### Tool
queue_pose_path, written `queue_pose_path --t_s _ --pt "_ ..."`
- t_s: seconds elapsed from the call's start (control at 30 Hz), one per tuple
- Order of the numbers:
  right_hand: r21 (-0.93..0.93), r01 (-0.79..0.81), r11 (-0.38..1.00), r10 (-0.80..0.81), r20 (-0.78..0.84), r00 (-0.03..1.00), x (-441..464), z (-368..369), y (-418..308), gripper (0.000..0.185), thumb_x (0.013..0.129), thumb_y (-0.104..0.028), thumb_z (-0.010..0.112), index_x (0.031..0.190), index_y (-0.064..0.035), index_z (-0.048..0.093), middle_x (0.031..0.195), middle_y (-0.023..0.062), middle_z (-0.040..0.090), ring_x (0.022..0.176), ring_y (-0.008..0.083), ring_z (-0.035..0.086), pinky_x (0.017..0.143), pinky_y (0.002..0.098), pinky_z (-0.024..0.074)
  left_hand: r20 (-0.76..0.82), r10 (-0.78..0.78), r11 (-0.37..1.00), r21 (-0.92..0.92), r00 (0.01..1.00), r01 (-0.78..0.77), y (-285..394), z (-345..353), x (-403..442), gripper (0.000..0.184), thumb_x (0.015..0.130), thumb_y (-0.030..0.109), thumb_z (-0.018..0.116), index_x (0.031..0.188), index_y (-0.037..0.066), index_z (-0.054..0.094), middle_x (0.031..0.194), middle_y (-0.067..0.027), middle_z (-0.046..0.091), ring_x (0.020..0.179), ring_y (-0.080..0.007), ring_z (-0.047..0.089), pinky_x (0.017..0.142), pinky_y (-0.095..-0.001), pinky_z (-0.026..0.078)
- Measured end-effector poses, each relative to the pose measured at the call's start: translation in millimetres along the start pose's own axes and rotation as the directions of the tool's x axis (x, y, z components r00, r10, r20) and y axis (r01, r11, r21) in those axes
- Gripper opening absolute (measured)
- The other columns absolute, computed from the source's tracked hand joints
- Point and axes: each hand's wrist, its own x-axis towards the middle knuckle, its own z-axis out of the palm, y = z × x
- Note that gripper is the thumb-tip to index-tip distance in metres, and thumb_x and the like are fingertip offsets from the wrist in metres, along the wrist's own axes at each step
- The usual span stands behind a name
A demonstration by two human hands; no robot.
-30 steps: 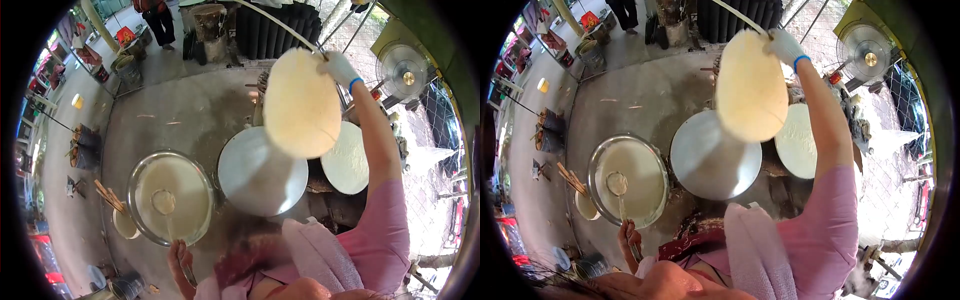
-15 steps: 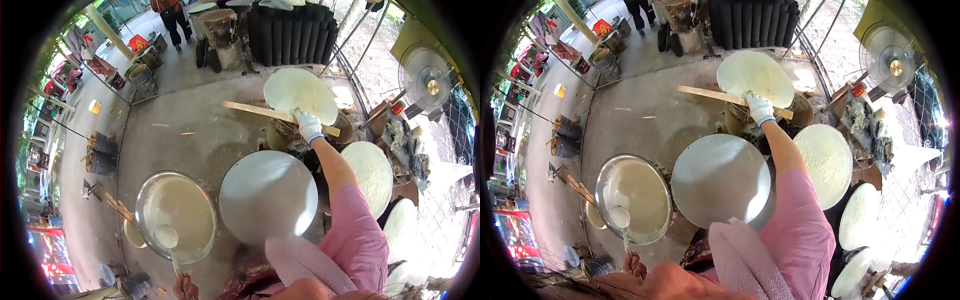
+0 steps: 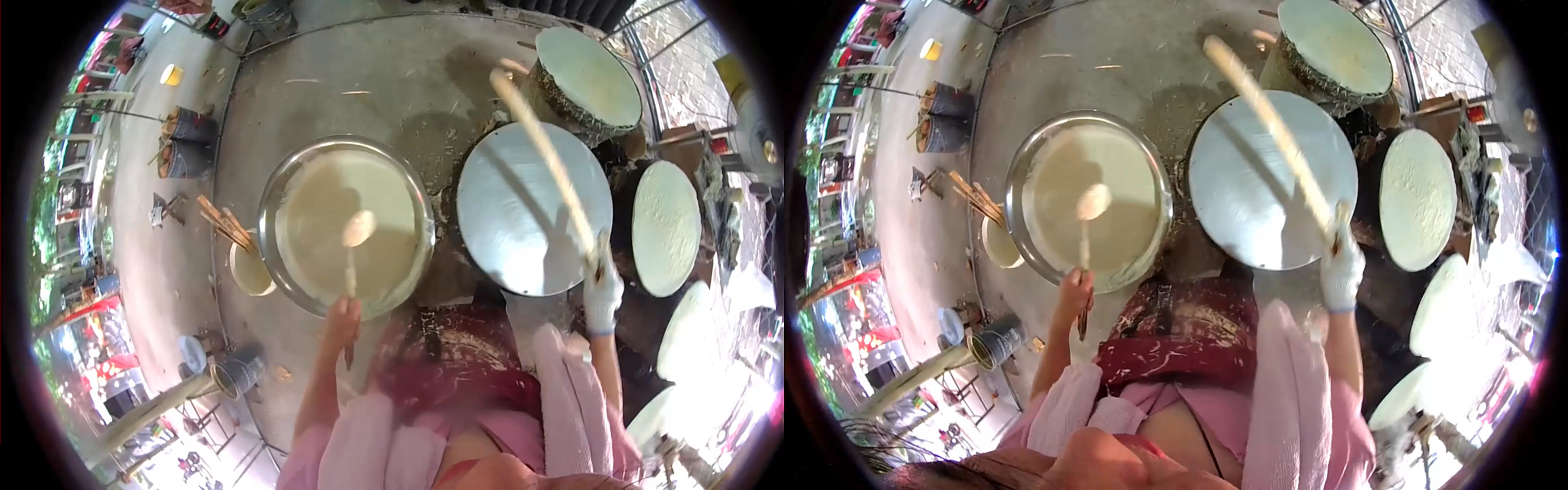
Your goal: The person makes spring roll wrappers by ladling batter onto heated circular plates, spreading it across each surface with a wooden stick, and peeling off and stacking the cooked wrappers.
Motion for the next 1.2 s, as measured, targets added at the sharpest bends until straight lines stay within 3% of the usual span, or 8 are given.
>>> queue_pose_path --t_s 0.1,0.47,0.53,0.7,0.77,1.0,1.13,1.2 --pt "0.300 -0.171 0.938 0.169 0.032 0.985 -115.8 45.8 -30.9 0.064 0.083 0.006 0.066 0.143 -0.0005 0.045 0.140 0.0174 0.055 0.118 0.0172 0.058 0.094 0.0287 0.0488 0.168 0.190 0.885 0.397 0.967 -0.243 -21.6 -10.3 65.5 0.012 0.093 0.017 0.053 0.089 0.006 0.055 0.077 -0.0201 0.063 0.075 -0.0415 0.063 0.064 -0.0520 0.047" --pt "0.573 -0.690 0.442 0.643 0.333 0.689 -304.6 129.5 -75.6 0.064 0.084 0.002 0.071 0.143 -0.0022 0.045 0.145 0.0112 0.050 0.127 0.0154 0.052 0.104 0.0255 0.0432 0.397 0.203 0.879 0.330 0.895 -0.346 -116.2 71.9 196.1 0.033 0.100 0.032 0.050 0.087 0.004 0.061 0.070 -0.0171 0.064 0.063 -0.0339 0.064 0.056 -0.0450 0.050" --pt "0.511 -0.695 0.507 0.614 0.352 0.706 -318.8 131.8 -89.3 0.067 0.082 0.000 0.074 0.143 -0.0070 0.047 0.136 0.0082 0.060 0.112 0.0102 0.060 0.095 0.0220 0.0471 0.494 -0.024 0.997 -0.046 0.869 0.054 -118.5 73.7 162.9 0.040 0.100 0.041 0.051 0.084 0.005 0.058 0.062 -0.0099 0.057 0.053 -0.0241 0.055 0.049 -0.0379 0.044" --pt "0.236 -0.666 0.708 0.465 0.553 0.691 -382.5 160.0 -79.7 0.056 0.093 -0.032 0.064 0.146 -0.0310 0.045 0.110 0.0110 0.071 0.090 0.0178 0.066 0.083 0.0312 0.0509 0.737 -0.015 0.436 -0.603 0.676 0.668 -112.4 108.7 30.5 0.051 0.097 0.055 0.052 0.089 0.004 0.052 0.053 0.0056 0.031 0.042 -0.0081 0.029 0.041 -0.0259 0.025" --pt "-0.019 -0.580 0.814 0.416 0.716 0.560 -390.7 151.3 -90.3 0.051 0.100 -0.044 0.047 0.148 -0.0296 0.039 0.112 0.0169 0.069 0.103 0.0310 0.066 0.091 0.0367 0.0483 0.722 0.054 0.181 -0.686 0.689 0.705 -97.5 115.6 -11.1 0.046 0.099 0.049 0.051 0.093 0.003 0.054 0.053 0.0063 0.031 0.040 -0.0072 0.030 0.042 -0.0259 0.026" --pt "0.228 -0.615 0.754 0.166 0.841 0.515 -453.3 120.2 -84.5 0.054 0.102 -0.036 0.046 0.149 -0.0125 0.038 0.140 0.0116 0.056 0.117 0.0163 0.055 0.098 0.0275 0.0412 0.615 0.352 -0.512 -0.504 0.705 0.696 -25.6 64.3 -120.9 0.030 0.104 0.032 0.048 0.103 0.002 0.052 0.061 0.0060 0.037 0.042 -0.0056 0.036 0.051 -0.0235 0.033" --pt "0.492 -0.407 0.769 0.001 0.637 0.771 -475.3 107.5 -64.6 0.054 0.100 -0.033 0.052 0.146 -0.0082 0.043 0.136 0.0096 0.057 0.114 0.0131 0.055 0.096 0.0251 0.0412 0.565 0.191 -0.257 -0.760 0.803 0.596 43.1 -47.7 -185.2 0.031 0.104 0.030 0.046 0.110 0.000 0.049 0.063 0.0056 0.040 0.041 -0.0040 0.035 0.047 -0.0221 0.031" --pt "0.678 -0.314 0.665 -0.030 0.444 0.896 -475.6 91.6 -72.6 0.055 0.098 -0.031 0.056 0.146 -0.0062 0.043 0.132 0.0085 0.059 0.112 0.0127 0.055 0.096 0.0251 0.0417 0.373 0.543 -0.242 -0.788 0.752 0.566 41.4 -91.2 -186.6 0.032 0.105 0.030 0.044 0.111 0.000 0.049 0.063 0.0062 0.041 0.040 -0.0041 0.034 0.047 -0.0215 0.031"
